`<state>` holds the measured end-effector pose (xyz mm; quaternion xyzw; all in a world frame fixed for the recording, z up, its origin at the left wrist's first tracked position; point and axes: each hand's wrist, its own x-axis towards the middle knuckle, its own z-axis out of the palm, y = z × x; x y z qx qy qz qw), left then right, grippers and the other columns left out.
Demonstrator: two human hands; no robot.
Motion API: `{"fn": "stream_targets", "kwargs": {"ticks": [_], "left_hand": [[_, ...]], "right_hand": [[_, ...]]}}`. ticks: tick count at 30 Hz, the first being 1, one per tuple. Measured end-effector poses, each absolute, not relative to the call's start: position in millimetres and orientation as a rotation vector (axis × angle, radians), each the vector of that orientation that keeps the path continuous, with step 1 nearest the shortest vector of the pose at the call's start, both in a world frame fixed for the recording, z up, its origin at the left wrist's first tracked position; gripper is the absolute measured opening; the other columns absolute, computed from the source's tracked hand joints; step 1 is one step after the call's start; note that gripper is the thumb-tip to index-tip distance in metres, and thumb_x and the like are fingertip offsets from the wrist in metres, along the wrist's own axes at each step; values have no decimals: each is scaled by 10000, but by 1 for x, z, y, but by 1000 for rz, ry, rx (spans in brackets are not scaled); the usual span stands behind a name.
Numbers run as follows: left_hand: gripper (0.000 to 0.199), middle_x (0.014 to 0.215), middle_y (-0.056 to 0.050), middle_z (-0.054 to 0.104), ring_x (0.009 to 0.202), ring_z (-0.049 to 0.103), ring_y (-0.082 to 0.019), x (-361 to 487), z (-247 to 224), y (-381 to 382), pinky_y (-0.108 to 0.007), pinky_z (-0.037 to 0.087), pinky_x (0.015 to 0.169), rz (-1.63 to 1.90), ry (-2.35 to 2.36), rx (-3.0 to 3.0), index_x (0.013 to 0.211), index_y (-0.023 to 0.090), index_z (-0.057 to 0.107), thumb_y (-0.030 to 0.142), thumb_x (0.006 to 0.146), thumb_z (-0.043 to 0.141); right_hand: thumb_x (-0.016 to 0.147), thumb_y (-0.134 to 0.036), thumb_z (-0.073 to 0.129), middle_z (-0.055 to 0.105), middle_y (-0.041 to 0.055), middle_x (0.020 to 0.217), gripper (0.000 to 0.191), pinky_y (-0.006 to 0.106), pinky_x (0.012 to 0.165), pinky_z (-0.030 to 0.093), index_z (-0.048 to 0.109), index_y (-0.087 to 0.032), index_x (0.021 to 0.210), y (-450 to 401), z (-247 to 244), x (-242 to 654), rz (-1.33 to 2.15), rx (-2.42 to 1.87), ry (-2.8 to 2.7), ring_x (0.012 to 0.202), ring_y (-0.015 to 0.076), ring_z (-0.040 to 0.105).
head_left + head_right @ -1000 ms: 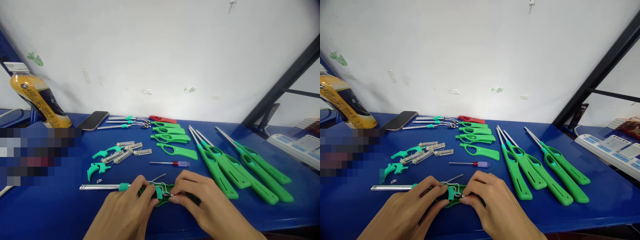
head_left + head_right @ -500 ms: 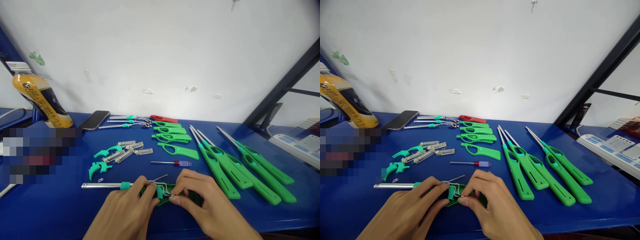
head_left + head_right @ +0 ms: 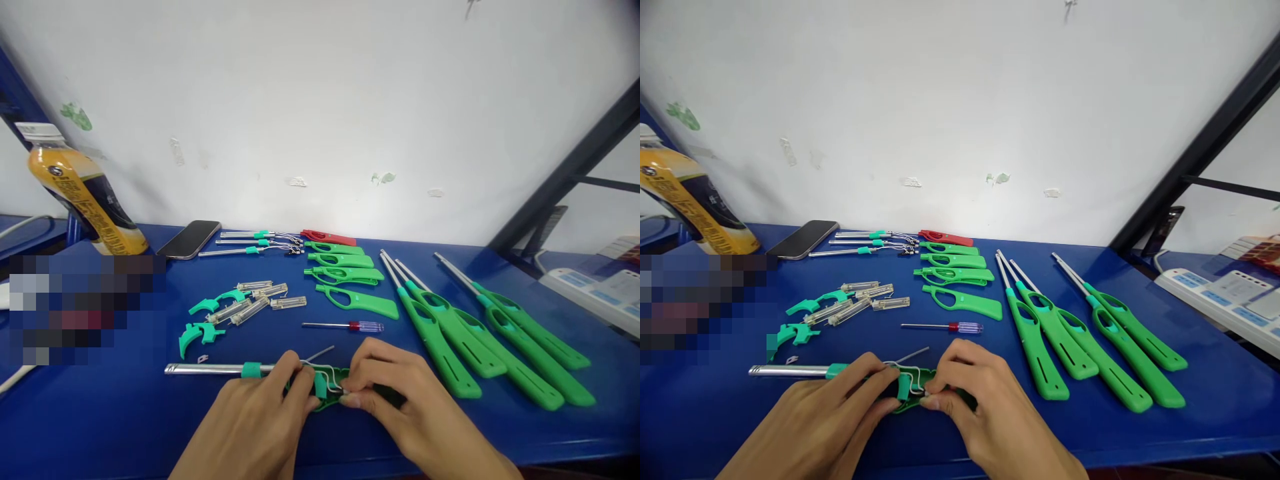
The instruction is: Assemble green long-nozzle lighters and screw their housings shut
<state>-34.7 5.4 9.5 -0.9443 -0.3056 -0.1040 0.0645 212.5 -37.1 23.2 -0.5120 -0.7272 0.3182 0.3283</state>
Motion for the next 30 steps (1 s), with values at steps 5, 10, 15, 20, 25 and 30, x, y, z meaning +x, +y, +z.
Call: {"fn": "stream_targets", "kwargs": {"ticks": [5,10,15,20,25,30], "left_hand": [[397,1207,-81,787,750,811,-251,-36,7,6,-352,619,536,-339,-901,-2834,1226,224,757,54,1055,442],[419,1229,-105,776,686,796,-220,-37,9,9,-323,610,521,-319,-889,-2823,1277,218,744,77,1072,407],[394,1156,-68,762,685,786,-212,-38,9,11,-313,598,522,-363,-921,-2854,1167,255,752,93,1087,401],[393,1133,-47,746,659,764,-202,-38,9,10,-303,570,503,-391,-966,-2890,1125,271,735,75,1070,399],[335,1133,-53,738,674,767,-219,-36,6,10,-315,576,506,-414,-1049,-2884,1124,269,721,87,1058,447],[327,1125,-51,747,705,783,-231,-35,4,11,-306,561,496,-375,-1006,-2851,1137,275,720,82,1053,470]], "right_hand": [[1111,-226,662,704,-27,1025,191,283,832,487,708,-257,929,-38,22,214,792,-1339,-1963,930,150,676],[1100,-216,657,691,-11,1055,173,319,872,493,690,-243,932,-43,23,213,578,-1325,-2099,955,167,651],[1127,-199,589,678,-5,1018,218,348,851,471,650,-228,920,-44,21,213,421,-1297,-2193,905,172,618],[1118,-139,547,674,8,1012,213,354,790,432,659,-228,960,-41,20,212,308,-1295,-2281,859,179,605],[1101,-95,528,671,-2,992,225,347,775,413,624,-232,950,-41,20,212,279,-1303,-2313,828,171,591],[1124,-123,495,685,-11,1004,218,350,801,423,623,-235,989,-41,19,213,328,-1301,-2323,840,170,608]]}}
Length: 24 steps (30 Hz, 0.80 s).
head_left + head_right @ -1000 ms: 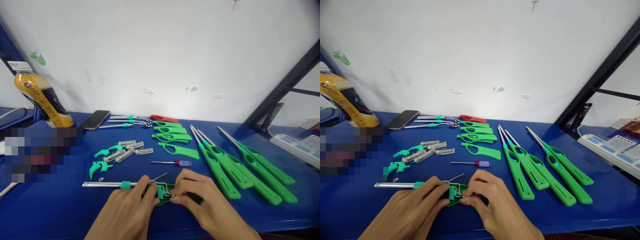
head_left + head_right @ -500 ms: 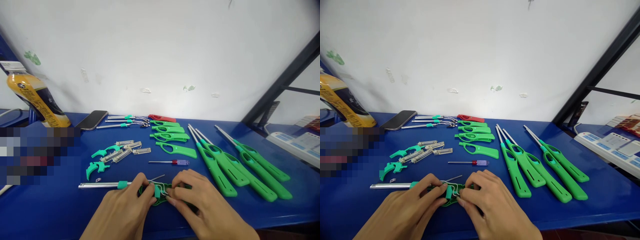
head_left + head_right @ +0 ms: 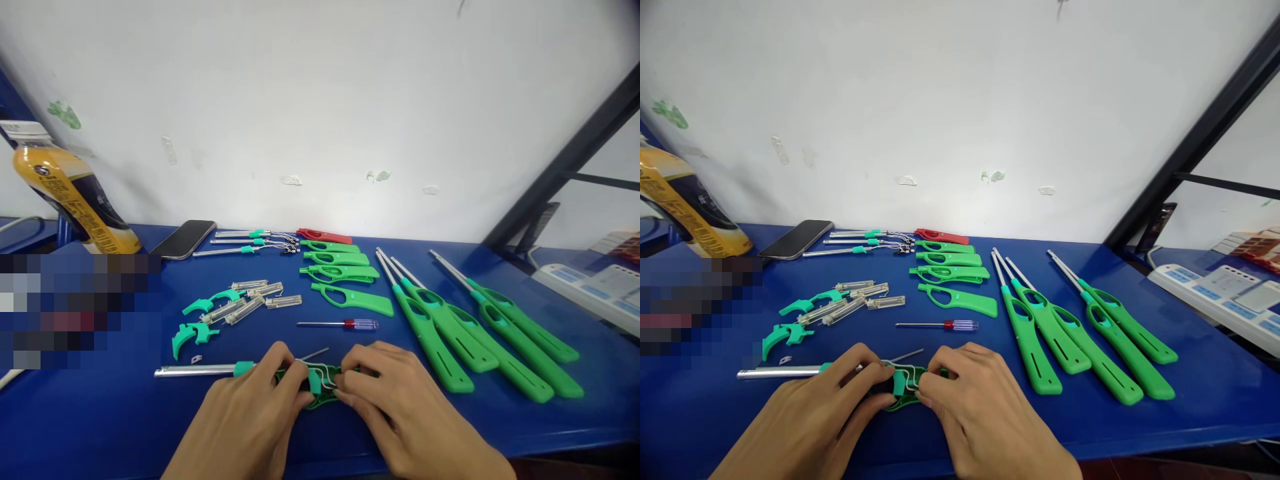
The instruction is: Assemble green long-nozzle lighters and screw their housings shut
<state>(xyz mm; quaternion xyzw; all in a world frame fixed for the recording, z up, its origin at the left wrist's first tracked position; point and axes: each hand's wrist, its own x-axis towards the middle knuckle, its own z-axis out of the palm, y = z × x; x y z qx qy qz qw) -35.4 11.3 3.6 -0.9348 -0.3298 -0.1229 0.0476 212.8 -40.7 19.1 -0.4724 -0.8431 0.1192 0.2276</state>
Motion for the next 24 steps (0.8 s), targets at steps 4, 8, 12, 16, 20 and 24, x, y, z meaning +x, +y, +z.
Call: {"fn": "stream_targets", "kwargs": {"ticks": [4,8,12,16,20,24], "left_hand": [[289,1062,-28,732,606,739,-196,-35,2,12,-295,522,470,-461,-1021,-2841,1070,272,707,92,1063,481],[315,1063,-15,736,590,733,-181,-36,3,12,-279,508,457,-507,-976,-2847,1067,279,714,96,1079,459],[374,1105,-23,745,585,739,-180,-37,9,11,-284,528,460,-477,-965,-2862,1115,279,731,80,1078,417],[388,1105,-47,745,749,780,-207,-41,14,11,-274,576,523,-561,-977,-2914,1126,266,745,80,1071,409],[423,1148,-66,758,956,771,-235,-46,19,20,-264,618,634,-739,-997,-2873,1192,267,760,60,1070,413],[387,1112,-87,795,1007,778,-280,-50,24,31,-368,678,789,-868,-1003,-2753,1155,232,814,145,1101,441]], "right_hand": [[1127,-142,520,666,-15,967,229,346,829,429,628,-228,945,-43,19,211,322,-1304,-2282,813,157,594],[1114,-130,540,651,-8,934,235,347,803,419,650,-222,927,-44,21,208,225,-1274,-2278,787,154,586],[1111,-147,544,658,3,926,239,351,768,420,685,-222,934,-44,23,206,164,-1295,-2312,768,166,577],[1102,-199,612,670,1,936,162,354,798,448,728,-231,993,-44,23,208,189,-1317,-2294,803,179,590],[1094,-224,665,675,-4,953,117,361,833,460,716,-236,989,-42,22,210,230,-1321,-2271,835,184,599],[1097,-233,672,686,-1,999,87,390,889,470,703,-256,1019,-41,21,212,302,-1361,-2221,897,205,615]]}}
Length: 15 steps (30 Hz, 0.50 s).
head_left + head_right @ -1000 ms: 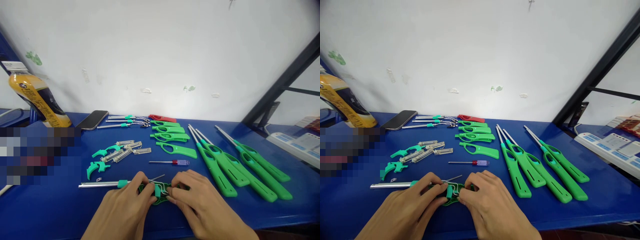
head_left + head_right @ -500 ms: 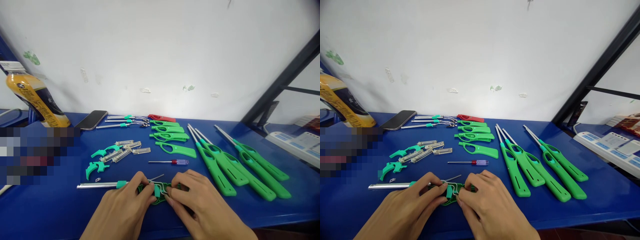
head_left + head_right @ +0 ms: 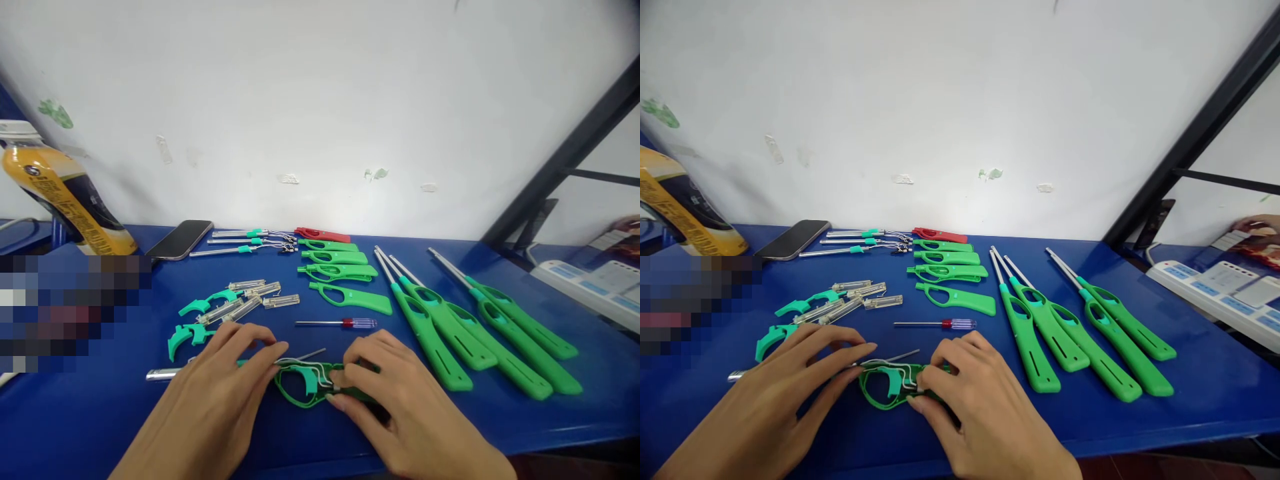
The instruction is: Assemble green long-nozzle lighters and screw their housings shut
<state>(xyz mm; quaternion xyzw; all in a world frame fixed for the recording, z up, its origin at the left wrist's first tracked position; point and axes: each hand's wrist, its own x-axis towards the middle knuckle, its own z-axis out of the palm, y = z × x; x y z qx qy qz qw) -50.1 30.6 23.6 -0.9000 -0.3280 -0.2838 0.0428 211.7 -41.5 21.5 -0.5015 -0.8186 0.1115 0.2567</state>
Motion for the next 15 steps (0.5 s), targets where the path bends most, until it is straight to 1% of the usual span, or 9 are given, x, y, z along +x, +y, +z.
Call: {"fn": "stream_targets", "kwargs": {"ticks": [2,4,7,10,12,15], "left_hand": [[413,1074,-86,814,988,795,-279,-52,26,34,-391,684,832,-875,-999,-2746,1094,224,840,183,1116,430],[469,1043,-73,830,946,814,-262,-53,28,35,-375,686,827,-855,-1005,-2765,1037,234,852,223,1141,395],[539,1016,-52,849,875,834,-239,-58,29,36,-331,683,777,-829,-1035,-2802,997,258,863,287,1169,353],[500,1035,-38,864,860,840,-236,-65,29,39,-301,669,736,-798,-1120,-2829,1022,292,880,354,1166,406],[495,1030,-28,866,857,838,-231,-69,28,41,-293,662,743,-786,-1162,-2855,1001,314,889,359,1158,422],[501,1026,-23,860,877,833,-222,-71,24,42,-288,652,771,-795,-1183,-2906,983,326,893,329,1150,421]], "right_hand": [[1098,-252,683,695,1,1027,52,418,943,475,703,-272,1055,-41,21,212,292,-1378,-2183,929,216,632],[1095,-276,700,708,8,1082,23,454,1013,479,695,-290,1113,-42,20,213,262,-1369,-2157,983,231,659],[1075,-288,737,717,27,1204,185,499,1120,474,662,-319,1242,-41,19,213,267,-1356,-2149,1127,262,684],[1055,-290,771,717,30,1312,320,513,1190,463,635,-350,1340,-40,18,214,337,-1388,-2163,1247,276,676],[1052,-300,782,721,19,1345,357,521,1217,456,633,-367,1369,-39,18,214,369,-1412,-2172,1275,276,674],[1072,-303,756,740,7,1299,284,524,1223,458,667,-365,1335,-38,17,214,391,-1418,-2183,1237,268,689]]}}
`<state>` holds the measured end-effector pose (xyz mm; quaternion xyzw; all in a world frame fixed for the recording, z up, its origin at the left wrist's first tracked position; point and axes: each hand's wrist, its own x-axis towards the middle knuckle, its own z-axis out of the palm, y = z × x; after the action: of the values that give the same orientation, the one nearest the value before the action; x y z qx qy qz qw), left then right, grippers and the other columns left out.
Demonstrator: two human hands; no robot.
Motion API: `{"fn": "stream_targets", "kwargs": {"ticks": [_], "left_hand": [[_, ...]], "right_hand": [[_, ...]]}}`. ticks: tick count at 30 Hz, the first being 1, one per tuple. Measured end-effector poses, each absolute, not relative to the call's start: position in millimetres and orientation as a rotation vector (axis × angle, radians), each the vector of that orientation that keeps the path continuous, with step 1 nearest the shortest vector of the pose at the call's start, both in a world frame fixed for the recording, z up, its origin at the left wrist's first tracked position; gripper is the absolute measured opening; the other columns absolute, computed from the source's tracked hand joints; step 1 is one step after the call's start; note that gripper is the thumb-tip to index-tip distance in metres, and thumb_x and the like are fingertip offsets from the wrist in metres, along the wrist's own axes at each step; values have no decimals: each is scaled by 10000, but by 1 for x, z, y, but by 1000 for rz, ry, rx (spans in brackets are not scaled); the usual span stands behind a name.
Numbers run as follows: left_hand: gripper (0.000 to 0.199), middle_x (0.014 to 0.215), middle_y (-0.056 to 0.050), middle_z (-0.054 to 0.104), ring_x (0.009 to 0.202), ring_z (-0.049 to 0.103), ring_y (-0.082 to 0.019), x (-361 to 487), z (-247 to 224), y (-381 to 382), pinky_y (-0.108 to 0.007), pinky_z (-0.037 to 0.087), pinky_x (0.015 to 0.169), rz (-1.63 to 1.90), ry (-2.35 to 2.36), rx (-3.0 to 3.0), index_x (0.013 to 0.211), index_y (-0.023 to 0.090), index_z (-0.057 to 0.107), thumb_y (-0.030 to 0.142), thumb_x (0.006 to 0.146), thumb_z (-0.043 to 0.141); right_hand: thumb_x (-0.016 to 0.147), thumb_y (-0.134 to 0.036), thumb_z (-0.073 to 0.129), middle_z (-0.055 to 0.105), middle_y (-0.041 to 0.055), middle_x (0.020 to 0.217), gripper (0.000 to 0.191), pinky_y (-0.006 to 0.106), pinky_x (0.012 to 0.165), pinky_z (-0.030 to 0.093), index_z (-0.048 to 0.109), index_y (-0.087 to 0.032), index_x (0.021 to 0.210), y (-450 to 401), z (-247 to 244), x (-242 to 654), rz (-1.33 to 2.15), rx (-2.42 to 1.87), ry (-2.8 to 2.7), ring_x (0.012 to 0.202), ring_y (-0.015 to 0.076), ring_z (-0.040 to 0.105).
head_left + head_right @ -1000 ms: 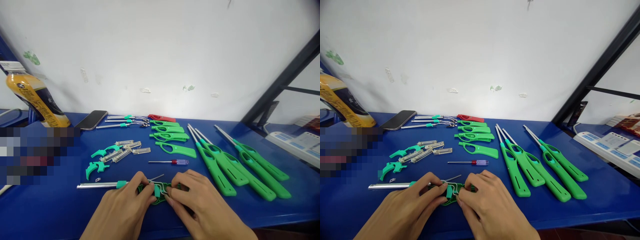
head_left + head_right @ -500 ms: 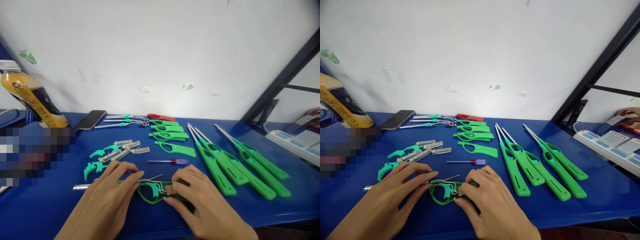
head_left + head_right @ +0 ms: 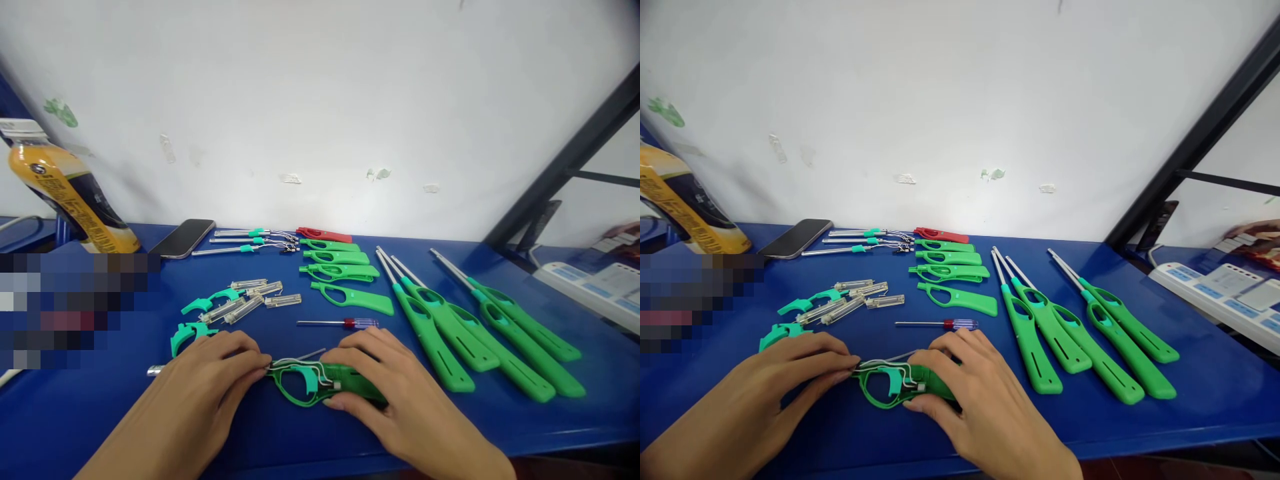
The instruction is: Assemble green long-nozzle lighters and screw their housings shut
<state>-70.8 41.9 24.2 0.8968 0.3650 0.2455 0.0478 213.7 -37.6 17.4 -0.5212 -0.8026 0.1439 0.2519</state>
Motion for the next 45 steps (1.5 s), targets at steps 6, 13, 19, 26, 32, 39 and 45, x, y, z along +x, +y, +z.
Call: {"fn": "stream_targets", "kwargs": {"ticks": [6,13,19,26,32,39,45], "left_hand": [[402,1029,-12,828,864,808,-189,-68,22,37,-252,628,767,706,1097,2628,1017,333,880,298,1120,494],[364,918,0,802,784,798,-186,-63,27,37,-256,618,718,755,1132,2529,925,313,869,260,1054,533],[251,994,-12,811,854,800,-206,-71,17,44,-262,626,767,691,1170,2517,1162,335,874,308,1059,647],[342,965,5,774,824,773,-181,-69,23,41,-242,599,732,635,1112,2543,1082,354,874,265,1097,545],[361,1010,-3,763,867,766,-182,-67,25,40,-248,591,777,645,1084,2551,1077,347,858,294,1125,503],[322,1085,-9,774,922,776,-180,-65,21,40,-238,591,819,697,1058,2483,1076,311,841,285,1107,522],[276,1104,4,765,926,755,-178,-67,21,44,-233,571,831,698,1033,2399,1092,328,843,343,1125,569]], "right_hand": [[1108,-303,700,740,3,1271,220,532,1239,427,673,-358,1319,-37,17,214,439,-1421,-2177,1214,260,677],[1114,-311,696,734,-16,1275,208,550,1245,398,660,-367,1311,-36,18,214,477,-1419,-2164,1214,255,665],[1114,-309,692,739,-1,1265,211,533,1212,435,665,-361,1317,-37,17,215,463,-1407,-2164,1204,263,673],[1118,-305,690,736,-15,1273,206,534,1221,416,659,-368,1311,-36,17,214,482,-1403,-2158,1212,254,665],[1112,-310,703,728,-22,1278,211,542,1229,402,655,-371,1308,-37,17,215,503,-1411,-2157,1222,253,656],[1113,-298,698,725,-37,1276,221,527,1221,407,645,-384,1309,-36,18,215,504,-1408,-2151,1209,244,657],[1115,-321,698,721,-43,1275,213,509,1207,421,641,-389,1308,-36,19,214,505,-1421,-2155,1216,240,653]]}}
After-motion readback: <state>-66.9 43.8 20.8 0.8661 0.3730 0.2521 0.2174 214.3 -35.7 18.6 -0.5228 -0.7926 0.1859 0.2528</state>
